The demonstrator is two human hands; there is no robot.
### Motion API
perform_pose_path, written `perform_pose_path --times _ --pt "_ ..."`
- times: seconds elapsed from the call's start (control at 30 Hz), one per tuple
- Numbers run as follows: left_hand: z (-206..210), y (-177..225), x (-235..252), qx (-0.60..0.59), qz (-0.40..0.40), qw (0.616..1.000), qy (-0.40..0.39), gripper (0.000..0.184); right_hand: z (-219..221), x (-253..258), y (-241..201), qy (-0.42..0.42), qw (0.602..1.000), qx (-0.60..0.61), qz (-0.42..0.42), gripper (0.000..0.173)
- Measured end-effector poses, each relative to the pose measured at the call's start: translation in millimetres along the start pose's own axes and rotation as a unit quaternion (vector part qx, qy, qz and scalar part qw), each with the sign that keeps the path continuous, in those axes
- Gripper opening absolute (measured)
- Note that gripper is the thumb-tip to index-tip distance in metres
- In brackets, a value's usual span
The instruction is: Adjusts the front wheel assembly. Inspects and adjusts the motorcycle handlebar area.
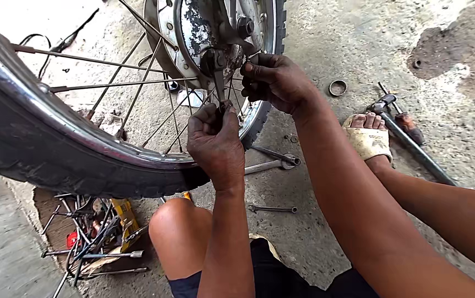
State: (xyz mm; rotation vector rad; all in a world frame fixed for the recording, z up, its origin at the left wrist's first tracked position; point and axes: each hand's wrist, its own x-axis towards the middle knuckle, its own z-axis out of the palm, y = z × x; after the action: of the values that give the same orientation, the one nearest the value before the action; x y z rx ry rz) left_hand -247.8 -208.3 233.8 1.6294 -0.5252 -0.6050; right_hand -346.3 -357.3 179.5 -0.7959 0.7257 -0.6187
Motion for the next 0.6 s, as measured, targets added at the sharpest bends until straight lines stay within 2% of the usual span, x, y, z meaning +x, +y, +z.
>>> perform_pose_path --times 0.17,0.33,0.6 --pt "0.3 2.4 -1.8 -0.015 -0.04 0.999 -0.014 0.022 -1.8 0.9 2.8 0.0 1.0 0.005 -0.011 0.014" --pt "1.5 -4.5 -0.6 0.042 0.027 0.999 -0.019 0.017 -0.6 0.7 2.1 0.005 1.0 -0.003 -0.012 0.015" --pt "5.9 -3.0 9.4 0.104 0.023 0.993 -0.059 0.01 -1.4 0.7 -1.8 0.009 0.999 -0.035 -0.012 0.014"
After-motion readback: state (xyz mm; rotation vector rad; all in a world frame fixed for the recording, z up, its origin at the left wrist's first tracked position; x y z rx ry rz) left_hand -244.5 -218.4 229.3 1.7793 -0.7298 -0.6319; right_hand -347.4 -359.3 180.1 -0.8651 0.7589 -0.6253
